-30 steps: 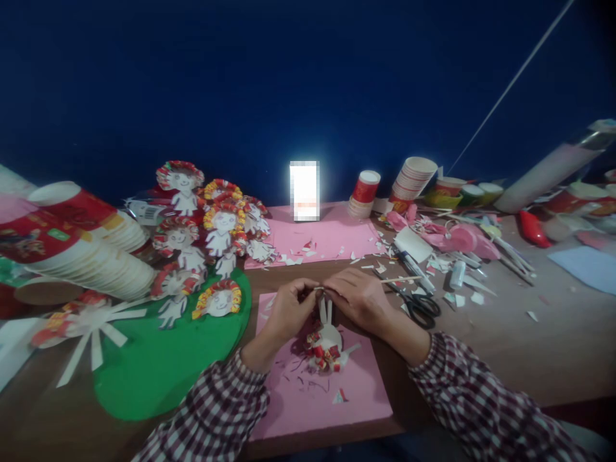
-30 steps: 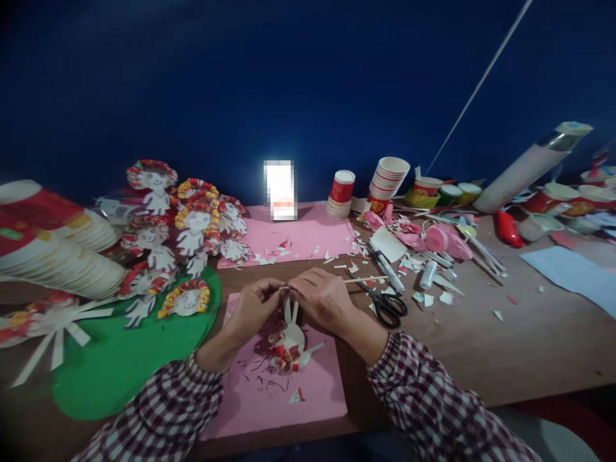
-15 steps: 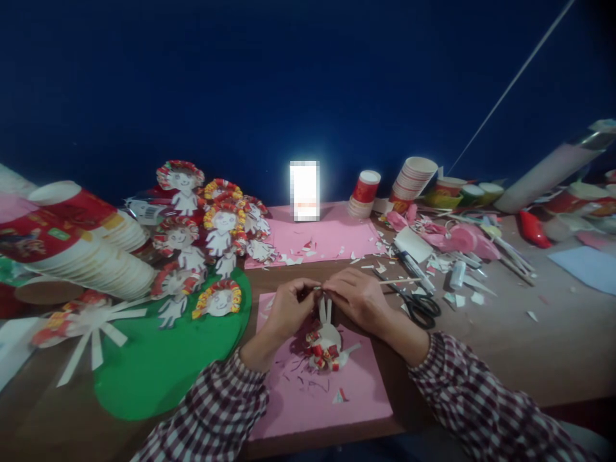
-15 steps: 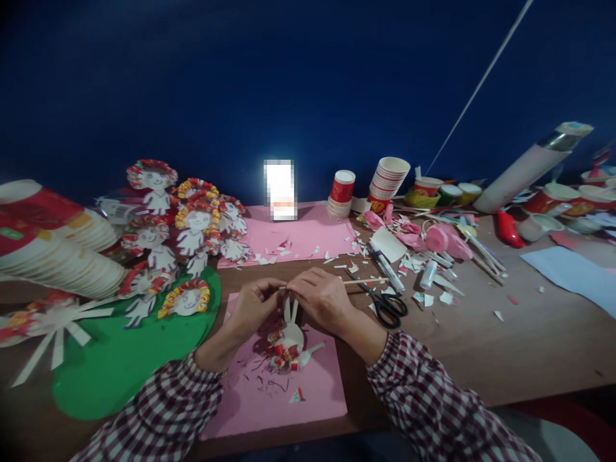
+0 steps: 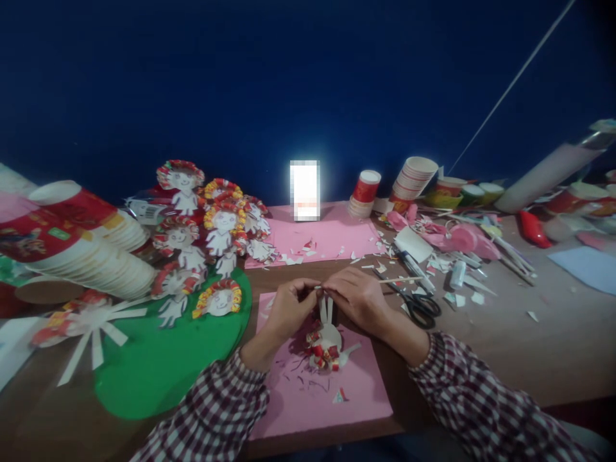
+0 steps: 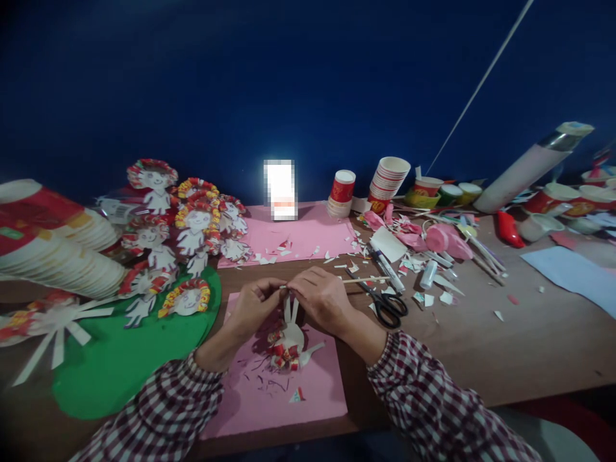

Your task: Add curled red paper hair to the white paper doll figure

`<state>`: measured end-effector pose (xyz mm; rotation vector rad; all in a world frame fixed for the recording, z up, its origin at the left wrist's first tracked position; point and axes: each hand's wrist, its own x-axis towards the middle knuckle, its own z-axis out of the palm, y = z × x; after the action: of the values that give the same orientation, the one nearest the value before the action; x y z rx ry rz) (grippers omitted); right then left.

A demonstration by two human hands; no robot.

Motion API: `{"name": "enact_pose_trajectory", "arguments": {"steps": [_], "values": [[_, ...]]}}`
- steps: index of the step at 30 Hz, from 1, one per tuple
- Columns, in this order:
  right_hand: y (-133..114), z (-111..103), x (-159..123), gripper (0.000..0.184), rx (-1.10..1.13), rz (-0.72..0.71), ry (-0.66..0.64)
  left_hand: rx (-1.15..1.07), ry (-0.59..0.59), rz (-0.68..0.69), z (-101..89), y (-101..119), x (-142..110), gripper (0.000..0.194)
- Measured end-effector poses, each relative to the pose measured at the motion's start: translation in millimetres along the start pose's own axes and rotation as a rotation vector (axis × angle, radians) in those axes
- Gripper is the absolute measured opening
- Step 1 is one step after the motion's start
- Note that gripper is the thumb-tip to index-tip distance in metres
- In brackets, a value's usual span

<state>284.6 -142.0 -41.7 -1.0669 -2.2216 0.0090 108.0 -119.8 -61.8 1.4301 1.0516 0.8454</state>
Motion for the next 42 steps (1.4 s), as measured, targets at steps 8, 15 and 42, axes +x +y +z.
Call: {"name": "enact_pose_trajectory", "arguments": {"steps": [8, 15, 42], "values": [[-0.7, -0.7, -1.2, 0.016, -0.036, -0.017, -0.019, -0.015, 0.009, 0.005, -0.2, 5.8, -1.8, 0.03], [0.2, 1.2, -3.5, 0.014, -0.04, -0.012, -0.02, 0.071, 0.022, 0.002, -0.8, 3.7, 1.0, 0.033], [1.2, 3.0, -0.9, 0.016, -0.076, 0.018, -0.028, 0.09, 0.067, 0.031, 1.4, 6.1, -1.6, 0.026]]}}
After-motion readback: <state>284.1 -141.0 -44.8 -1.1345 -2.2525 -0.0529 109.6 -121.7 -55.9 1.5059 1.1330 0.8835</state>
